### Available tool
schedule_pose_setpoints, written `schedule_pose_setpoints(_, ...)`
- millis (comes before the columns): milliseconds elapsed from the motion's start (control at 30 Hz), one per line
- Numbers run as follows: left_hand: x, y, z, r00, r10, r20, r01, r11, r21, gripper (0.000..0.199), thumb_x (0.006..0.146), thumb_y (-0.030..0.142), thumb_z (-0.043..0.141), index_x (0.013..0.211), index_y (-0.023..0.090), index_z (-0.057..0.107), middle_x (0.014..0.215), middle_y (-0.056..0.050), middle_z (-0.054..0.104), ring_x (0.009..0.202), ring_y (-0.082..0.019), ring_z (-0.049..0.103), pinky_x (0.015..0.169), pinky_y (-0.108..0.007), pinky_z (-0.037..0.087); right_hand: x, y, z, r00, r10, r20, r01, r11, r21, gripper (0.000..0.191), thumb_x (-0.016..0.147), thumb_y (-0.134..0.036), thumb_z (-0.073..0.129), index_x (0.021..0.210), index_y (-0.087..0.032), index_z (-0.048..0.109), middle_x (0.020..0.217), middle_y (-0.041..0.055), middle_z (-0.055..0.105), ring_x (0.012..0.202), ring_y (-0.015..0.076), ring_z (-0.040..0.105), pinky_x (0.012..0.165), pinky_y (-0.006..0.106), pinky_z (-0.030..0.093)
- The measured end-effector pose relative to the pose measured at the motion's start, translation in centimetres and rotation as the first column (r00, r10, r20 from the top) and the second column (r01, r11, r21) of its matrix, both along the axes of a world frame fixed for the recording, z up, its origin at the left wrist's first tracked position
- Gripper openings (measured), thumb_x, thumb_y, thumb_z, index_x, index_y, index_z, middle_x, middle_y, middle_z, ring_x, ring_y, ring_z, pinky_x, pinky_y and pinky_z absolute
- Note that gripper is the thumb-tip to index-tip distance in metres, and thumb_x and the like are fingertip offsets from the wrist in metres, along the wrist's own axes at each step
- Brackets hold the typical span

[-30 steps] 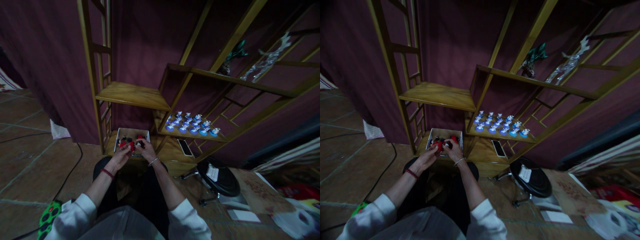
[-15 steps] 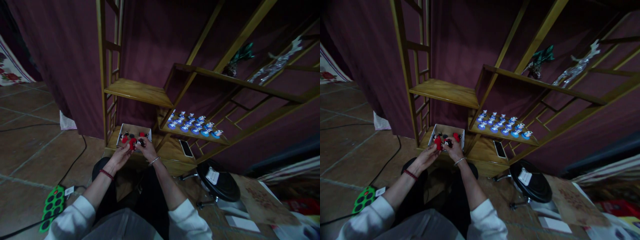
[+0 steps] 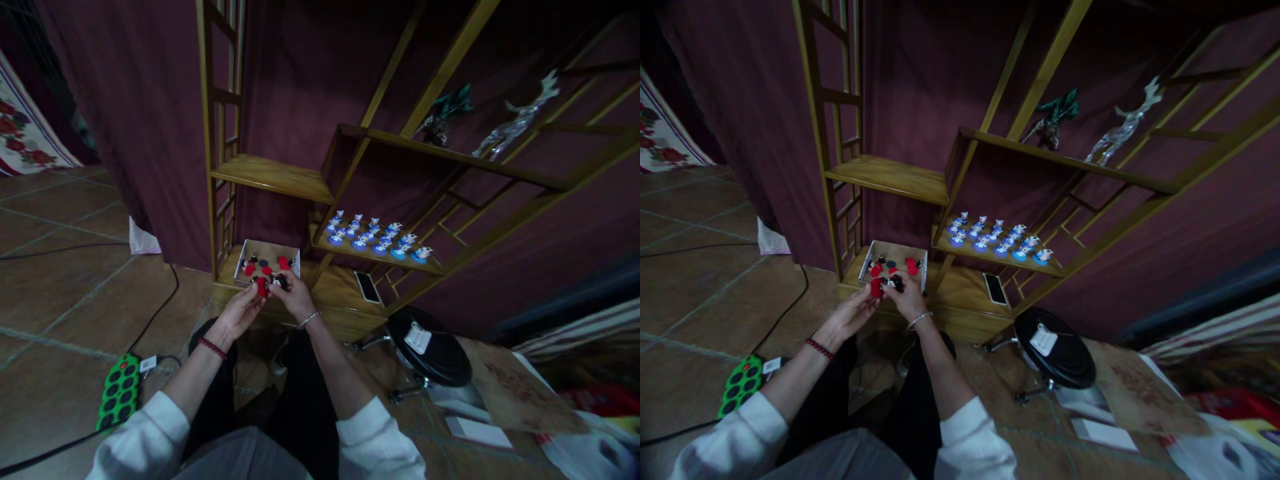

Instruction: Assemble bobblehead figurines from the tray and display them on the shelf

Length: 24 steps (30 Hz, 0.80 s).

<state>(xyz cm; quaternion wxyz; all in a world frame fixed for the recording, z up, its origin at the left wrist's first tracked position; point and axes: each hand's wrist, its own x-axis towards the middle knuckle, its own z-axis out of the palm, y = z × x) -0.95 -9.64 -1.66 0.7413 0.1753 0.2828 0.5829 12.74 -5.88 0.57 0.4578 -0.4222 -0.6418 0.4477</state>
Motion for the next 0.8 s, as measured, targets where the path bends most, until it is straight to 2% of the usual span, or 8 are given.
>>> schedule_pose_setpoints(200, 0.4, -2.6, 1.0, 1.000, 0.015, 0.000, -0.015, 1.000, 0.002, 0.014, 0.075, 0.021, 0.062, 0.084, 0.012, 0.065, 0.084, -0.007, 0.068, 0.075, -0.012, 0.063, 0.064, -0.018, 0.048, 0.3, -2.0, -0.1, 0.998, 0.043, -0.045, -0.044, 0.999, -0.013, 0.027, 0.063, -0.029, 0.065, 0.084, -0.020, 0.052, 0.069, -0.0043, 0.056, 0.057, 0.0110, 0.056, 0.059, 0.025, 0.046)
schedule_pose_setpoints(367, 0.4, -4.2, 1.2, 0.999, 0.035, 0.000, -0.035, 0.999, -0.012, 0.015, 0.075, 0.020, 0.061, 0.086, 0.011, 0.065, 0.082, -0.007, 0.068, 0.073, -0.011, 0.062, 0.064, -0.018, 0.047, 0.1, -3.7, 0.5, 0.994, 0.080, -0.078, -0.083, 0.996, -0.035, 0.027, 0.063, -0.028, 0.065, 0.084, -0.020, 0.051, 0.069, -0.0045, 0.055, 0.056, 0.0105, 0.056, 0.060, 0.025, 0.046)
schedule_pose_setpoints(567, 0.3, -5.5, 1.2, 0.999, 0.034, -0.007, -0.034, 0.999, 0.023, 0.015, 0.075, 0.021, 0.062, 0.086, 0.012, 0.066, 0.080, -0.006, 0.068, 0.073, -0.011, 0.062, 0.064, -0.018, 0.047, -0.3, -5.1, 0.7, 0.995, 0.069, -0.066, -0.070, 0.997, -0.016, 0.026, 0.062, -0.028, 0.064, 0.083, -0.020, 0.051, 0.069, -0.0046, 0.055, 0.056, 0.0105, 0.055, 0.060, 0.025, 0.046)
schedule_pose_setpoints(800, 0.2, -5.9, 1.4, 1.000, 0.023, 0.001, -0.023, 0.999, 0.034, 0.014, 0.073, 0.020, 0.063, 0.084, 0.012, 0.066, 0.077, -0.005, 0.068, 0.070, -0.010, 0.062, 0.064, -0.018, 0.047, -0.2, -5.1, 0.4, 0.995, 0.087, -0.039, -0.087, 0.996, 0.003, 0.026, 0.064, -0.029, 0.063, 0.086, -0.021, 0.050, 0.070, -0.0037, 0.055, 0.057, 0.0112, 0.056, 0.060, 0.026, 0.047)
